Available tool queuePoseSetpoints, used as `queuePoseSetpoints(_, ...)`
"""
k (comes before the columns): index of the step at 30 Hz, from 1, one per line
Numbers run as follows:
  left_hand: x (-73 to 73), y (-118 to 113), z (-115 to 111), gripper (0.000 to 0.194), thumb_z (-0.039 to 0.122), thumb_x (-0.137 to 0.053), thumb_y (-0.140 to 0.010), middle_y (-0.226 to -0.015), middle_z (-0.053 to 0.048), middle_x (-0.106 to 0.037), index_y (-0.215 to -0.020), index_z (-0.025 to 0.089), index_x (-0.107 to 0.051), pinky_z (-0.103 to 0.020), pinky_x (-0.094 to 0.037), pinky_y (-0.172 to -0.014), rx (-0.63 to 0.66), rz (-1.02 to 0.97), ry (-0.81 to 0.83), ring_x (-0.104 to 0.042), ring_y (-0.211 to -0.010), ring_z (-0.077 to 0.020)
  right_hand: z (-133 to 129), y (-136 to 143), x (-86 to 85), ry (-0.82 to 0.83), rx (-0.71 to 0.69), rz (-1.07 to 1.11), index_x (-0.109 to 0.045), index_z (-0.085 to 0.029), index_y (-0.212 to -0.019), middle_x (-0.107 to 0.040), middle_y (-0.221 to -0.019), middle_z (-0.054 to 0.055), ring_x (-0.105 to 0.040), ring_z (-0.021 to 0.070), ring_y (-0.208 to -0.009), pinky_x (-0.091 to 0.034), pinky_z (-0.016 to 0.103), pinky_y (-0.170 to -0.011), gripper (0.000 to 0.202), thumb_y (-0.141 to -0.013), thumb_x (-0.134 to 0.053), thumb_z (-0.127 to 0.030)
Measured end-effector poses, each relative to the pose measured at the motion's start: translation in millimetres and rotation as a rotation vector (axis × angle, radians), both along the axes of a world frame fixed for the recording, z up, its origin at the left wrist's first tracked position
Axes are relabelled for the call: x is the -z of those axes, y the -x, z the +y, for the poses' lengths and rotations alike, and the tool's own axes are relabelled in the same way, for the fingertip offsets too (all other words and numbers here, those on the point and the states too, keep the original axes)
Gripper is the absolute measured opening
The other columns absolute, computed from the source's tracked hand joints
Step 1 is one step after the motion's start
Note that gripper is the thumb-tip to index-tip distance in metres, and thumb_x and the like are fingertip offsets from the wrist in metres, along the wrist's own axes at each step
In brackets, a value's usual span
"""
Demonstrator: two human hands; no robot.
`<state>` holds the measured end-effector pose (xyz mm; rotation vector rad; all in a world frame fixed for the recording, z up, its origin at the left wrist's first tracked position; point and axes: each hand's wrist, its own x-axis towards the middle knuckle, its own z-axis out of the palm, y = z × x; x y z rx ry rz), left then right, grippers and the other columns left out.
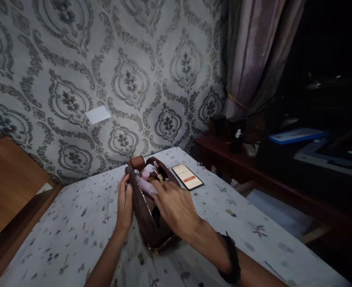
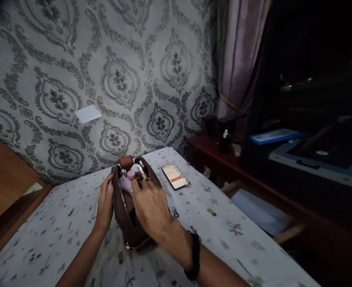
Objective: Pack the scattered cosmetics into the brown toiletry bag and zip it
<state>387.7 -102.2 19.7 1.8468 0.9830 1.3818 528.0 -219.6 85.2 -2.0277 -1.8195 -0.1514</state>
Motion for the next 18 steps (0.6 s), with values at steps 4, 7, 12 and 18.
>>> queuePoseSetpoints(4, 1.5, 0.4, 0.9, 0.055, 0.057, -0.038, -0.098, -0.151, -0.012, -0.045, -0.135, 0.018, -0.052, -0.040, -0.021, -0.124, 0.000, 0.005, -0.009, -0.037, -0.144, -0.0236, 0.4, -0.4, 1.4, 0.037, -0.022, -0.012, -0.062, -0.020, -0.111, -0.070, -0.110, 0.010, -0.065, 0.0269, -0.104, -0.051, 0.035, -0.079, 0.018, -0.100, -0.048, -0.022)
queuePoseSetpoints(7, 1.4, 0.8, 1.2, 0.056, 0.057, -0.038, -0.098, -0.151, -0.012, -0.045, -0.136, 0.017, -0.051, -0.041, -0.021, -0.124, 0.000, 0.011, -0.012, -0.037, -0.144, -0.0236, 3.2, -1.3, 0.9, 0.063, -0.042, -0.002, -0.062, -0.019, -0.110, -0.066, -0.118, 0.011, -0.065, 0.0274, -0.107, -0.052, 0.035, -0.080, 0.017, -0.094, -0.058, -0.023)
queuePoseSetpoints(12, 2.2, 2.3, 1.7, 0.058, 0.059, -0.038, -0.097, -0.151, -0.012, -0.045, -0.136, 0.018, -0.051, -0.041, -0.024, -0.124, 0.011, 0.011, -0.016, -0.037, -0.144, -0.0243, 7.3, -2.5, -5.0, 0.100, -0.065, -0.011, -0.059, -0.017, -0.119, -0.062, -0.123, 0.014, -0.064, 0.0279, -0.108, -0.053, 0.037, -0.083, 0.028, -0.092, -0.054, -0.011)
queuePoseSetpoints(18, 4.1, 3.6, 2.0, 0.057, 0.059, -0.037, -0.098, -0.152, -0.011, -0.045, -0.137, 0.019, -0.050, -0.041, -0.022, -0.124, 0.020, 0.016, -0.023, -0.036, -0.145, -0.0232, 5.8, -1.4, -3.4, 0.049, -0.085, 0.020, -0.054, -0.018, -0.130, -0.064, -0.122, 0.015, -0.064, 0.0251, -0.103, -0.052, 0.034, -0.085, 0.037, -0.094, -0.049, -0.011)
